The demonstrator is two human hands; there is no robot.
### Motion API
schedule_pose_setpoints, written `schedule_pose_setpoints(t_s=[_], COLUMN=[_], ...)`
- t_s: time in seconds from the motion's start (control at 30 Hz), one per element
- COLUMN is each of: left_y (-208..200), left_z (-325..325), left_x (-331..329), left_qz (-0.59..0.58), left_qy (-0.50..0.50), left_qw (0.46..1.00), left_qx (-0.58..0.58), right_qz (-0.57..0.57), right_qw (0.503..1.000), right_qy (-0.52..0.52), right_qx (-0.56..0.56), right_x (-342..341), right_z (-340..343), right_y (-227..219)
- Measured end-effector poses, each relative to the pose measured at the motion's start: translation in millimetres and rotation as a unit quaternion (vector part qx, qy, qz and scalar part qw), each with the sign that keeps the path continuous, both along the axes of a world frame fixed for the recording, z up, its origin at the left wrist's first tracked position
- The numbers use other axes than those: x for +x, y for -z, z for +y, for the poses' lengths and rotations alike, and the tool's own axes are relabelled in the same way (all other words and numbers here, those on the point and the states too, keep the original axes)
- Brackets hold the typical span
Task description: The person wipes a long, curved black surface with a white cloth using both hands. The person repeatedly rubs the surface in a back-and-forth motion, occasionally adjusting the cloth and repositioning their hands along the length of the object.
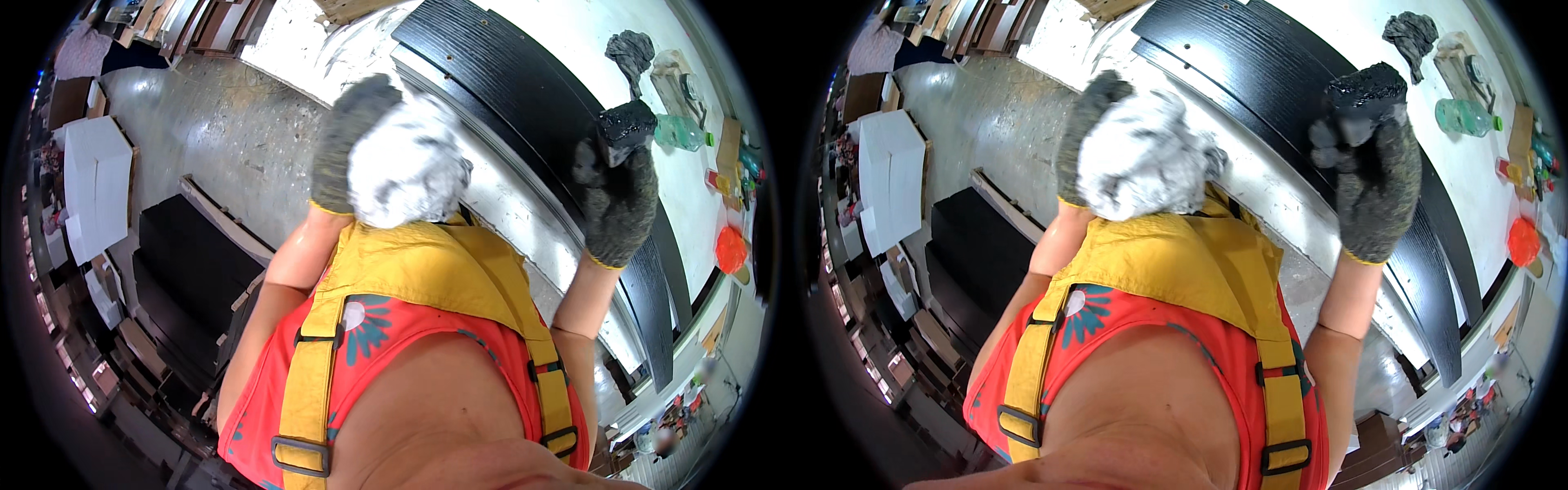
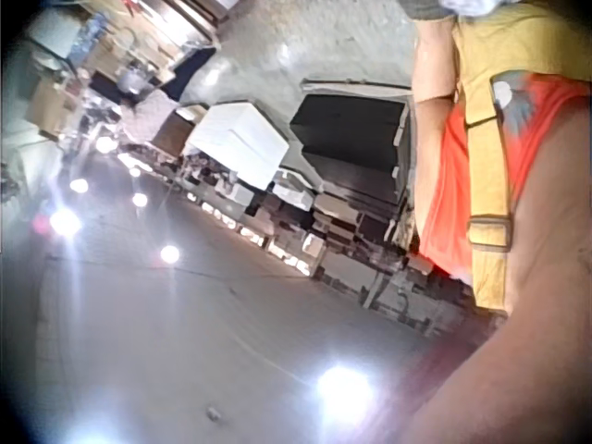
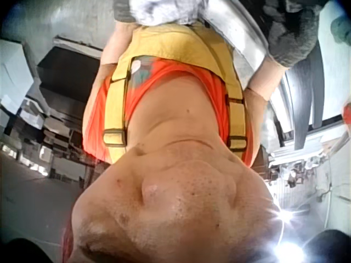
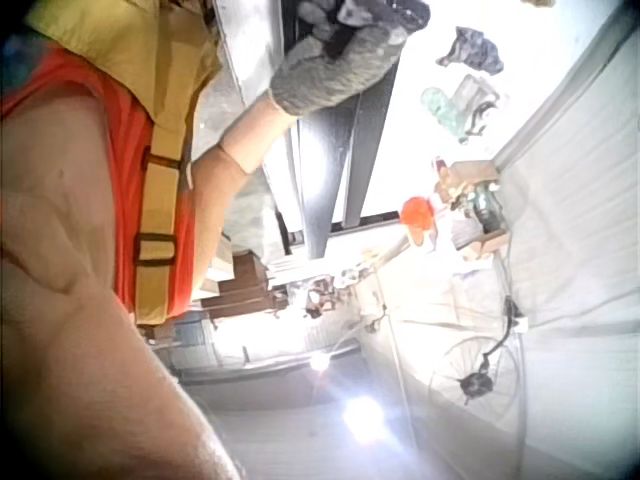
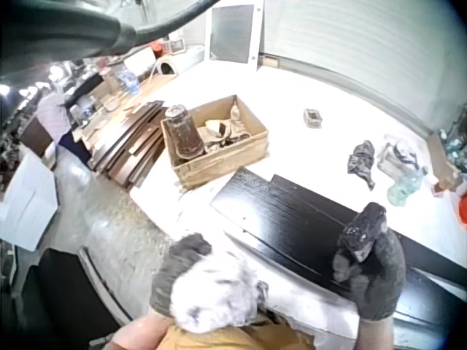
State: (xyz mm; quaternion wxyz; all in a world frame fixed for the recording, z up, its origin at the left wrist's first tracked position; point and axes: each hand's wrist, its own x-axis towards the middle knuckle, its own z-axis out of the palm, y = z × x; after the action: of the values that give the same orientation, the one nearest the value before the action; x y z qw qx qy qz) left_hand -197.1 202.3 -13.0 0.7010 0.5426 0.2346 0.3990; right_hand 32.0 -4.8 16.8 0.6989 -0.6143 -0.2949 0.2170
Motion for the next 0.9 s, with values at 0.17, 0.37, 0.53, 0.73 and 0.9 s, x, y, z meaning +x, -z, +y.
schedule_pose_setpoints(t_s=[0.17, 0.37, 0.53, 0.73, 0.9], left_y=[59, 108, 78, 37, 8], left_z=[58, 57, 42, 59, 64], left_x=[-77, -69, -51, -53, -30], left_qz=[0.414, -0.044, -0.186, 0.275, 0.228], left_qy=[-0.007, 0.107, 0.052, -0.068, -0.184], left_qw=[0.81, 0.962, 0.898, 0.927, 0.885], left_qx=[0.416, -0.246, -0.395, 0.245, 0.362], right_qz=[-0.252, -0.313, -0.292, -0.518, -0.584], right_qw=[0.96, 0.935, 0.925, 0.841, 0.773], right_qy=[-0.003, -0.106, -0.07, -0.069, -0.112], right_qx=[-0.121, -0.128, -0.232, -0.141, -0.221], right_x=[41, 40, -27, -37, -38], right_z=[-4, 89, 183, 224, 233], right_y=[4, -16, -64, -30, -22])
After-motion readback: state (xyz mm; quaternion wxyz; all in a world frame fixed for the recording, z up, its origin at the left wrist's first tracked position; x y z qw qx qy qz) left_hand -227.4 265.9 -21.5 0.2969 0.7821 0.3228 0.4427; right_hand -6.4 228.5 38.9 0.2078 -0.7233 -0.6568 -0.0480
